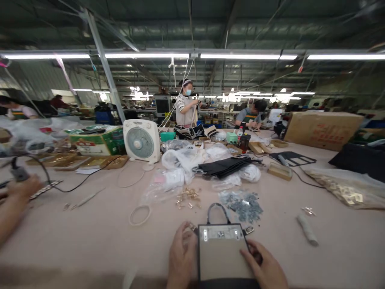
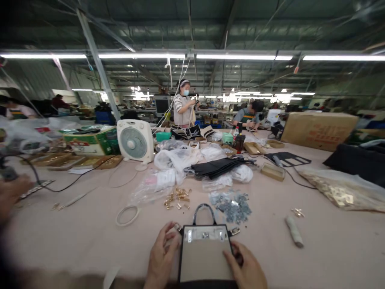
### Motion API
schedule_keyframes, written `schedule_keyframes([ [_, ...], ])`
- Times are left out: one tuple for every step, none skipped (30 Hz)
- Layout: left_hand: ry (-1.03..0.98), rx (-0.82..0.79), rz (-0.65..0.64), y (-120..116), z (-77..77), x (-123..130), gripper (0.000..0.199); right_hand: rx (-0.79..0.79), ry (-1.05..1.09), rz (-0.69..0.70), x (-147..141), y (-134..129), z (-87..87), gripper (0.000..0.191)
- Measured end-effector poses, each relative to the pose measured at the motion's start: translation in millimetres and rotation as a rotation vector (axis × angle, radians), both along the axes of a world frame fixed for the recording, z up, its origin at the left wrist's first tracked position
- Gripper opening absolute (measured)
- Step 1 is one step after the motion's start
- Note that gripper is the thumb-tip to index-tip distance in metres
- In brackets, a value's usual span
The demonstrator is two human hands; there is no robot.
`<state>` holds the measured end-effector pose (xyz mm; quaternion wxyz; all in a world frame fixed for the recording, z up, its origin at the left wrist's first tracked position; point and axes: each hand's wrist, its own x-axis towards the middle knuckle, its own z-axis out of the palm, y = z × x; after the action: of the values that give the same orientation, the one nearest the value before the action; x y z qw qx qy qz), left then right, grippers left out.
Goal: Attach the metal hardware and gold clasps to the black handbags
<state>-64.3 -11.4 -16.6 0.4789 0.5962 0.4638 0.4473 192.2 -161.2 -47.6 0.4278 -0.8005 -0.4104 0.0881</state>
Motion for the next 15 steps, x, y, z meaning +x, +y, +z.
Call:
schedule_keyframes([
  [0.004,-0.015,0.002,-4.6,2.0,-1.0,0.064,-0.018,0.012,0.001,-0.3,-0.6,1.2,0.049],
  [0.01,-0.04,-0.01,-8.8,3.9,-1.8,0.065,-0.027,0.023,-0.014,-0.6,-0.5,2.2,0.052],
  [0.022,-0.072,-0.037,-12.9,6.0,-2.5,0.065,-0.036,0.033,-0.026,-1.3,-0.1,3.0,0.054],
  [0.042,-0.109,-0.072,-16.9,8.4,-2.9,0.065,-0.044,0.042,-0.035,-2.7,0.3,3.7,0.056],
  [0.07,-0.145,-0.115,-20.9,11.3,-2.7,0.066,-0.048,0.049,-0.044,-4.8,0.5,4.1,0.058],
  [0.103,-0.174,-0.161,-24.8,14.7,-1.8,0.068,-0.048,0.053,-0.047,-7.4,0.7,4.5,0.059],
  [0.137,-0.193,-0.194,-28.7,18.2,0.0,0.07,-0.039,0.055,-0.041,-10.4,0.7,4.5,0.059],
  [0.166,-0.202,-0.206,-32.6,21.7,2.7,0.073,-0.018,0.052,-0.03,-13.5,0.5,4.4,0.06],
  [0.18,-0.204,-0.199,-36.2,24.8,6.2,0.078,0.015,0.048,-0.02,-16.6,-0.2,4.0,0.06],
  [0.169,-0.207,-0.18,-39.5,27.4,10.4,0.082,0.05,0.043,-0.012,-19.6,-1.7,3.3,0.061],
  [0.13,-0.216,-0.156,-42.3,29.3,14.9,0.085,0.077,0.042,-0.005,-22.5,-4.3,2.5,0.063],
  [0.063,-0.232,-0.138,-44.7,30.5,19.5,0.086,0.098,0.044,-0.004,-25.3,-8.4,1.8,0.066],
  [-0.024,-0.252,-0.131,-46.5,31.1,23.6,0.086,0.114,0.05,-0.009,-28.1,-13.9,1.2,0.07],
  [-0.118,-0.276,-0.135,-48.0,31.2,27.1,0.085,0.127,0.058,-0.016,-30.8,-21.0,1.0,0.072],
  [-0.206,-0.299,-0.14,-49.1,30.9,29.8,0.084,0.138,0.066,-0.021,-33.5,-29.2,1.3,0.072],
])
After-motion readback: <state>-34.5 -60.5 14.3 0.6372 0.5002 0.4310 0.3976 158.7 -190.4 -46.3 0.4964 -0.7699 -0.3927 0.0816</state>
